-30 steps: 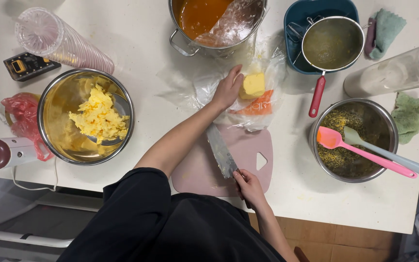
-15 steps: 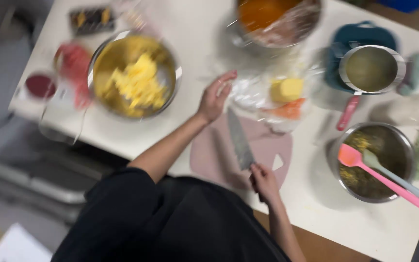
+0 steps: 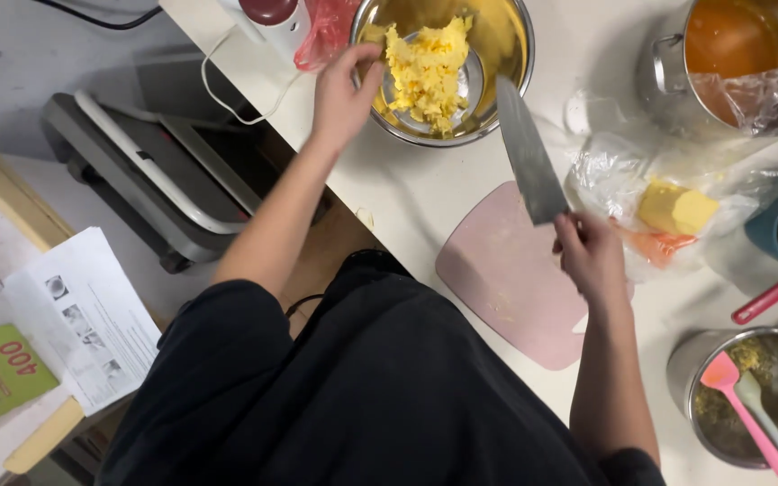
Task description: The recorder prepares dough ingredients with a knife and bowl before moving to the sink to wash the cutting board and other utensils.
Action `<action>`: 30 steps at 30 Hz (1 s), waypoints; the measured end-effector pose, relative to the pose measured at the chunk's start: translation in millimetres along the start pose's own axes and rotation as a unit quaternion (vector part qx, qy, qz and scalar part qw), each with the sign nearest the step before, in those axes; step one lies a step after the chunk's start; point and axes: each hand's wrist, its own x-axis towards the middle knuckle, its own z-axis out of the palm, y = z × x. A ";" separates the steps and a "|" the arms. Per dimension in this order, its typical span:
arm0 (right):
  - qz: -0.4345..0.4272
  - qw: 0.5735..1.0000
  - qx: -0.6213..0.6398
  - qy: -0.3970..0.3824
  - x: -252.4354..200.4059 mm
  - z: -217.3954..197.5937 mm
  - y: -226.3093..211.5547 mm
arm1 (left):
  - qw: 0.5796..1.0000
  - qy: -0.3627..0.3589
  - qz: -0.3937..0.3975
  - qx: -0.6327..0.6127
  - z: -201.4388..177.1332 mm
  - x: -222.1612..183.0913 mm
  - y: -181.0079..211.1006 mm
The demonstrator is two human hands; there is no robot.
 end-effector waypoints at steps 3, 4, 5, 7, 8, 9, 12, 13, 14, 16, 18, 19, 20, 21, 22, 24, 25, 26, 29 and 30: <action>-0.010 0.999 0.049 0.011 0.0 7.0 -30.1 | 0.985 -0.106 0.043 0.129 8.1 40.7 -14.0; -0.008 0.999 0.050 0.015 -0.2 11.4 -28.1 | 0.985 -0.109 0.044 0.127 17.2 51.7 -19.8; -0.016 0.996 0.081 0.021 -3.1 16.0 -24.6 | 0.957 -0.165 0.097 0.216 26.6 59.1 -25.6; -0.021 0.993 0.113 0.033 -13.8 23.4 -11.0 | 0.916 -0.222 0.154 0.298 47.9 70.7 -37.1; -0.020 0.991 0.129 0.034 -21.6 26.1 -1.7 | 0.892 -0.249 0.151 0.345 59.7 75.6 -42.4; -0.023 0.988 0.146 0.037 -25.1 28.6 5.3 | 0.865 -0.271 0.152 0.394 71.3 86.5 -46.0; 0.053 0.982 0.169 0.067 -55.2 32.1 17.0 | 0.809 -0.355 0.096 0.458 94.3 88.9 -69.6; 0.054 0.981 0.171 0.074 -59.2 35.1 33.8 | 0.809 -0.358 0.103 0.456 96.8 90.9 -70.9; 0.052 0.975 0.201 0.084 -63.0 38.3 50.4 | 0.807 -0.357 0.128 0.452 99.5 93.1 -72.4; 0.055 0.967 0.231 0.097 -76.3 45.5 70.0 | 0.805 -0.360 0.154 0.446 103.5 91.5 -79.4; 0.080 0.961 0.241 0.110 -86.4 53.1 72.6 | 0.800 -0.365 0.136 0.456 102.7 92.2 -90.8; 0.077 0.960 0.243 0.113 -87.8 57.3 75.7 | 0.800 -0.363 0.140 0.457 102.7 96.4 -94.4; 0.089 0.958 0.251 0.110 -88.9 61.5 78.6 | 0.799 -0.362 0.150 0.457 102.9 100.9 -98.1; 0.105 0.954 0.258 0.108 -93.2 65.3 82.7 | 0.797 -0.365 0.159 0.455 104.2 101.2 -102.5; 0.105 0.954 0.259 0.110 -92.6 67.1 78.7 | 0.797 -0.365 0.162 0.454 100.7 102.9 -100.1; 0.118 0.948 0.276 0.104 -94.4 71.1 72.6 | 0.833 -0.350 0.145 0.403 95.1 102.1 -96.8; 0.119 0.948 0.277 0.106 -94.2 71.9 71.8 | 0.832 -0.352 0.146 0.403 90.4 106.8 -91.7; 0.120 0.947 0.278 0.109 -94.0 72.8 71.2 | 0.854 -0.342 0.135 0.368 85.8 111.5 -86.9; 0.115 0.946 0.279 0.117 -91.8 76.7 70.6 | 0.900 -0.319 0.137 0.263 68.6 125.3 -67.1; 0.108 0.947 0.275 0.122 -93.0 77.7 71.5 | 0.922 -0.302 0.147 0.190 63.0 127.7 -59.3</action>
